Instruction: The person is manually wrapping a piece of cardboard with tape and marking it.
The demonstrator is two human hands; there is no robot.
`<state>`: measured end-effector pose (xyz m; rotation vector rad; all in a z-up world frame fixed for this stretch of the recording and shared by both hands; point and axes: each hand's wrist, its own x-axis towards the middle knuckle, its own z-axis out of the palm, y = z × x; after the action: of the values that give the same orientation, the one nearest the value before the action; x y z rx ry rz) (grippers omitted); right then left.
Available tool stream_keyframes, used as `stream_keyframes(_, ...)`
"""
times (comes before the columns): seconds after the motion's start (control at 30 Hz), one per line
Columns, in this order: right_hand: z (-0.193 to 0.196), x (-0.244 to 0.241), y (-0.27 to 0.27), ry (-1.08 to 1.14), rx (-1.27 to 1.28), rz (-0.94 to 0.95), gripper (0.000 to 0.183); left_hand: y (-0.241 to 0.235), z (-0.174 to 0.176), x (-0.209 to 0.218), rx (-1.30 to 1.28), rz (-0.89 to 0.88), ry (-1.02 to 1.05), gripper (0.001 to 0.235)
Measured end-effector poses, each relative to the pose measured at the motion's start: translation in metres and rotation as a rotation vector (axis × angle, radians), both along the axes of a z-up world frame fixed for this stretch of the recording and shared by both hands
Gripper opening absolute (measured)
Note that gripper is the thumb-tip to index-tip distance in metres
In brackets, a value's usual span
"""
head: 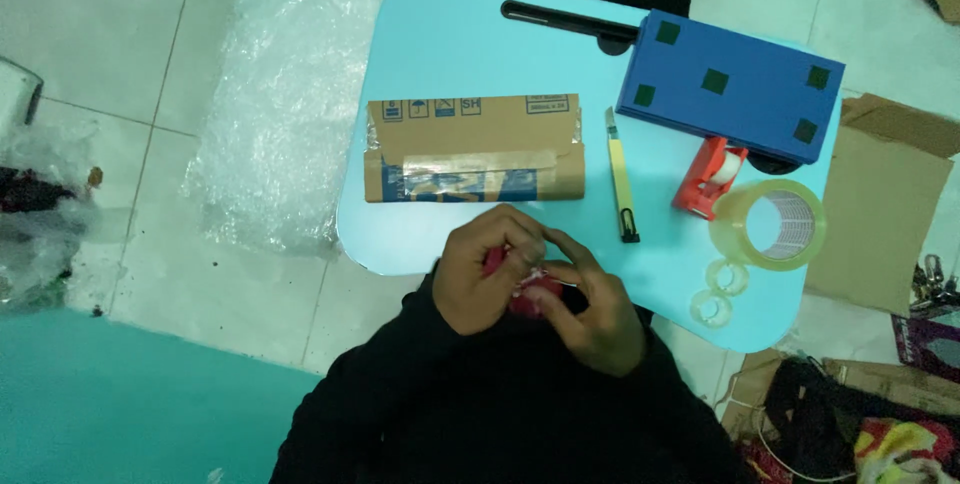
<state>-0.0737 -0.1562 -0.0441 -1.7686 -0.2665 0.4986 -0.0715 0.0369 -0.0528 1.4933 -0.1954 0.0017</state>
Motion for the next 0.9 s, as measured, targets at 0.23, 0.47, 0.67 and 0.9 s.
stream_keyframes(0.23, -0.035, 0.007, -0.026, 0.076, -0.053, -0.210, 0.023, 0.050, 0.002, 0.056, 0.499, 0.127, -0.249, 0.031)
stream_keyframes(0.47, -0.015, 0.018, -0.058, -0.183, 0.188, -0.447, 0.023, 0.083, -0.027, 0.086, 1.341, 0.107, -0.173, 0.072)
stream_keyframes(0.67, -0.017, 0.026, -0.046, -0.106, 0.446, -0.621, 0.034, 0.064, 0.004, 0.054, 1.404, 0.143, 0.303, 0.069)
stream_keyframes(0.9, 0.001, 0.054, 0.014, -0.987, -0.384, 0.000, 0.030, 0.072, 0.030, 0.059, 1.274, -0.041, 0.805, 0.105)
